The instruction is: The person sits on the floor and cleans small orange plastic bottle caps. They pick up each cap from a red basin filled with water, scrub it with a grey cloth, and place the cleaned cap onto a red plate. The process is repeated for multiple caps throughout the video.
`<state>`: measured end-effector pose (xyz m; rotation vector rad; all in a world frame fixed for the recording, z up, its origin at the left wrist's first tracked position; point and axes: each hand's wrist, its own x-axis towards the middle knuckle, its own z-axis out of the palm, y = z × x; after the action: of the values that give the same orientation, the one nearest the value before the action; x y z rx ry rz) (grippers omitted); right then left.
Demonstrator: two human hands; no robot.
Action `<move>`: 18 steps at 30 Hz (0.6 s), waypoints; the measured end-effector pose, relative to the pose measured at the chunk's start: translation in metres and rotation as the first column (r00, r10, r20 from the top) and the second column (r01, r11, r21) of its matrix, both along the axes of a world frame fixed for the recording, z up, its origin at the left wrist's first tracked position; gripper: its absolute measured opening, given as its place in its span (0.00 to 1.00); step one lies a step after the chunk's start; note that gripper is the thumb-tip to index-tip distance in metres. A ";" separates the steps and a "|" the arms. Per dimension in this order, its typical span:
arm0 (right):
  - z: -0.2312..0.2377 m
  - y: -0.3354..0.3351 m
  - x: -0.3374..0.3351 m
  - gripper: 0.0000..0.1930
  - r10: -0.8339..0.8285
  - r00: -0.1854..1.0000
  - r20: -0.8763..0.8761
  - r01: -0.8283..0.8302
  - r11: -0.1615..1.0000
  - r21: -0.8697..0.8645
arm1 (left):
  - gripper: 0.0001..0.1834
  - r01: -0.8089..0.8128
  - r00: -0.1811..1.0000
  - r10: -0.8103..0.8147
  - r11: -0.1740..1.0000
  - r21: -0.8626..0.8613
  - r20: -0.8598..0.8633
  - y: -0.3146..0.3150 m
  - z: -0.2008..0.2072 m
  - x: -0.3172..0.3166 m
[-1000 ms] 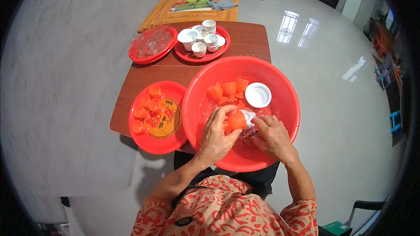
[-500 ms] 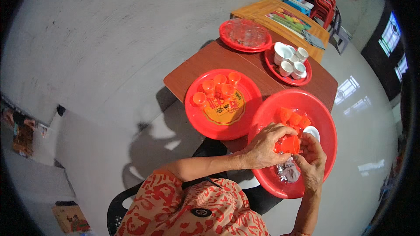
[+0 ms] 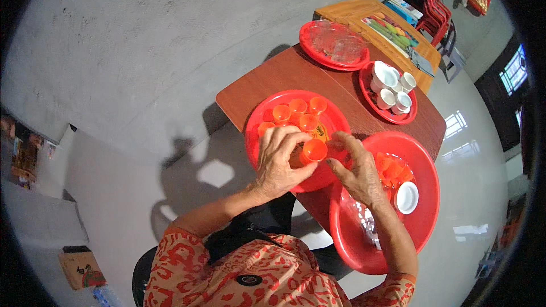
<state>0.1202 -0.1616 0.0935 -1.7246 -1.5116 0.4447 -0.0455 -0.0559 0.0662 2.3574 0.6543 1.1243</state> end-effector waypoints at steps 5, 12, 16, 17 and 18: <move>-0.017 0.016 -0.007 0.20 0.053 0.784 0.619 -0.054 0.998 -0.018 | 0.29 -0.238 0.965 0.237 0.971 0.010 -0.114 0.018 -0.024 -0.012; -0.014 0.036 -0.025 0.25 0.244 0.701 0.670 -0.005 0.942 -0.337 | 0.28 -0.323 0.925 0.334 0.942 0.087 -0.181 0.030 -0.045 -0.010; -0.015 0.040 -0.023 0.29 0.303 0.689 0.658 -0.009 0.911 -0.411 | 0.29 -0.347 0.909 0.356 0.934 0.082 -0.217 0.034 -0.055 -0.009; -0.016 0.041 -0.023 0.29 0.307 0.684 0.662 -0.010 0.911 -0.413 | 0.29 -0.354 0.904 0.364 0.931 0.086 -0.222 0.036 -0.057 -0.009; -0.016 0.041 -0.023 0.29 0.311 0.678 0.666 -0.012 0.910 -0.414 | 0.30 -0.356 0.903 0.367 0.930 0.090 -0.223 0.036 -0.059 -0.010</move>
<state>0.0975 -0.1205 0.0774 -2.2325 -2.2839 0.1304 -0.0555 -0.0197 0.0071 2.4984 1.2054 1.0155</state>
